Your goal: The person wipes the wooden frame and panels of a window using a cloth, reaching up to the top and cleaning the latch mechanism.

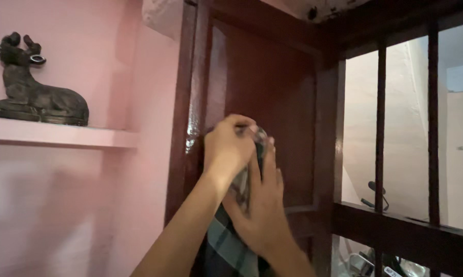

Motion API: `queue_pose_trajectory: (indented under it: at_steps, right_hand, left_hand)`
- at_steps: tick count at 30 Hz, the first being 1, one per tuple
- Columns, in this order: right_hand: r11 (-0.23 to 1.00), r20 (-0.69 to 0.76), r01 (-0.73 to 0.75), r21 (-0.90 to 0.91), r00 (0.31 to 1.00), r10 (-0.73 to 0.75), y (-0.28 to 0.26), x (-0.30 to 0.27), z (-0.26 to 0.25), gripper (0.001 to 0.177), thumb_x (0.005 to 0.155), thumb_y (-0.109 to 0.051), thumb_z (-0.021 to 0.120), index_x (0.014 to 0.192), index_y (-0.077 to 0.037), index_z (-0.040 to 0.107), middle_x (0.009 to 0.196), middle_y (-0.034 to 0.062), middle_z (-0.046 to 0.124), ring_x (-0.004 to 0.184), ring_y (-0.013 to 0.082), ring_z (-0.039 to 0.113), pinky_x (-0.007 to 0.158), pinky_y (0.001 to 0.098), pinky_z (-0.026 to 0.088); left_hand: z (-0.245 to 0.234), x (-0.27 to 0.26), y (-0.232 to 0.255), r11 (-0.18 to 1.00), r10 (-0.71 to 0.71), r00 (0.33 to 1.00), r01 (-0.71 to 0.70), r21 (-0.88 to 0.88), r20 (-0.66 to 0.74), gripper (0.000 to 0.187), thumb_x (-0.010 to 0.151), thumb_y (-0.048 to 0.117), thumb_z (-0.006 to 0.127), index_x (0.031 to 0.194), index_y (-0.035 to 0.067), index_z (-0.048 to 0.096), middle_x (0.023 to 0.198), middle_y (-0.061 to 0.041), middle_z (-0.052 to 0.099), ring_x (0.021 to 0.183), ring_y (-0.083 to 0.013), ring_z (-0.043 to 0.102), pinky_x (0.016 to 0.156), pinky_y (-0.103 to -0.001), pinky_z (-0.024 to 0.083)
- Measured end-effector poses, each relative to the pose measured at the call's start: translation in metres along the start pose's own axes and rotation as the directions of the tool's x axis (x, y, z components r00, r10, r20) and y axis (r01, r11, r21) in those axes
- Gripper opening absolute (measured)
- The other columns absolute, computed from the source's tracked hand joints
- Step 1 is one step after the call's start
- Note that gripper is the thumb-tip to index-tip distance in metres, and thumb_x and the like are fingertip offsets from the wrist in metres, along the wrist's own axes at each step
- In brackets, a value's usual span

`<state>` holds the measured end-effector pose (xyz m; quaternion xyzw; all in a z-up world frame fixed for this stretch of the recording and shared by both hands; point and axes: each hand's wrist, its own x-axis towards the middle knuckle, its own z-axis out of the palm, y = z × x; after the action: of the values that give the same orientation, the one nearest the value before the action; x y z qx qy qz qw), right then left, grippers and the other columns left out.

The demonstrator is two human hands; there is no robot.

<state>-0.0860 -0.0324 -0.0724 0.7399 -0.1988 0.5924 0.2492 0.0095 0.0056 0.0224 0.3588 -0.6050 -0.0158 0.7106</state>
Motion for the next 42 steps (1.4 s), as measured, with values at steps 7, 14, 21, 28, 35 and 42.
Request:
queue_pose_trajectory:
  at_steps: [7,14,21,28,35,42]
  right_hand:
    - [0.996,-0.144,-0.088,-0.03,0.986,0.083,-0.011,0.009,0.047,0.086,0.095,-0.031,0.062,0.157,0.009,0.018,0.164,0.0314,0.007,0.151,0.0542,0.011,0.114,0.0653,0.016]
    - [0.996,-0.296,-0.028,-0.084,0.955,0.002,-0.012,0.037,0.04,0.078,0.08,0.011,0.049,0.156,0.0,0.035,0.166,0.035,0.014,0.149,0.0537,0.026,0.118,0.0556,0.029]
    - [0.985,-0.259,0.04,-0.17,0.962,-0.084,-0.009,0.065,0.037,0.072,0.083,0.01,0.053,0.151,-0.012,0.052,0.165,0.0203,0.032,0.151,0.0447,0.032,0.119,0.0541,0.031]
    - [0.969,-0.204,0.1,-0.225,0.968,-0.147,-0.005,0.113,0.034,0.065,0.09,-0.012,0.057,0.153,-0.005,0.043,0.164,0.0249,0.028,0.149,0.0473,0.028,0.116,0.0592,0.025]
    - [0.946,-0.294,0.193,-0.262,0.917,-0.269,0.004,0.191,0.037,0.057,0.101,-0.013,0.052,0.156,-0.005,0.042,0.167,0.0251,0.028,0.151,0.0504,0.031,0.119,0.0596,0.029]
    - [0.931,-0.337,0.267,-0.25,0.877,-0.342,0.02,0.255,0.035,0.055,0.105,-0.011,0.054,0.159,-0.016,0.044,0.168,0.0211,0.031,0.154,0.0486,0.03,0.119,0.0621,0.029]
  left_hand:
    - [-0.02,-0.007,-0.006,0.757,0.485,0.875,-0.428,0.494,0.014,0.019,0.093,0.022,0.067,0.099,0.008,0.077,0.094,-0.013,0.077,0.108,-0.0314,0.064,0.088,-0.043,0.054]
    - [-0.054,0.009,-0.025,0.694,0.679,0.678,-0.467,0.548,-0.282,0.039,0.091,0.019,0.068,0.122,-0.003,0.065,0.122,-0.021,0.061,0.112,-0.0375,0.055,0.093,-0.048,0.046]
    - [-0.057,0.053,-0.025,0.948,0.288,0.889,-0.213,0.236,-0.356,0.052,0.101,0.041,0.054,0.12,-0.008,0.058,0.107,-0.031,0.064,0.102,-0.0472,0.063,0.087,-0.053,0.051]
    - [-0.061,0.058,-0.013,0.989,0.036,0.964,0.002,0.145,-0.264,0.06,0.098,0.053,0.046,0.106,-0.005,0.062,0.087,-0.033,0.071,0.089,-0.0484,0.073,0.081,-0.053,0.056]
    - [-0.063,0.106,-0.004,0.965,0.18,0.948,-0.119,0.232,-0.262,0.065,0.101,0.056,0.051,0.106,-0.008,0.064,0.095,-0.037,0.068,0.096,-0.0526,0.067,0.085,-0.054,0.053]
    - [-0.061,0.1,-0.004,0.967,0.252,0.916,-0.224,0.123,-0.311,0.062,0.088,0.054,0.063,0.114,-0.002,0.064,0.091,-0.032,0.073,0.092,-0.0471,0.072,0.079,-0.05,0.055]
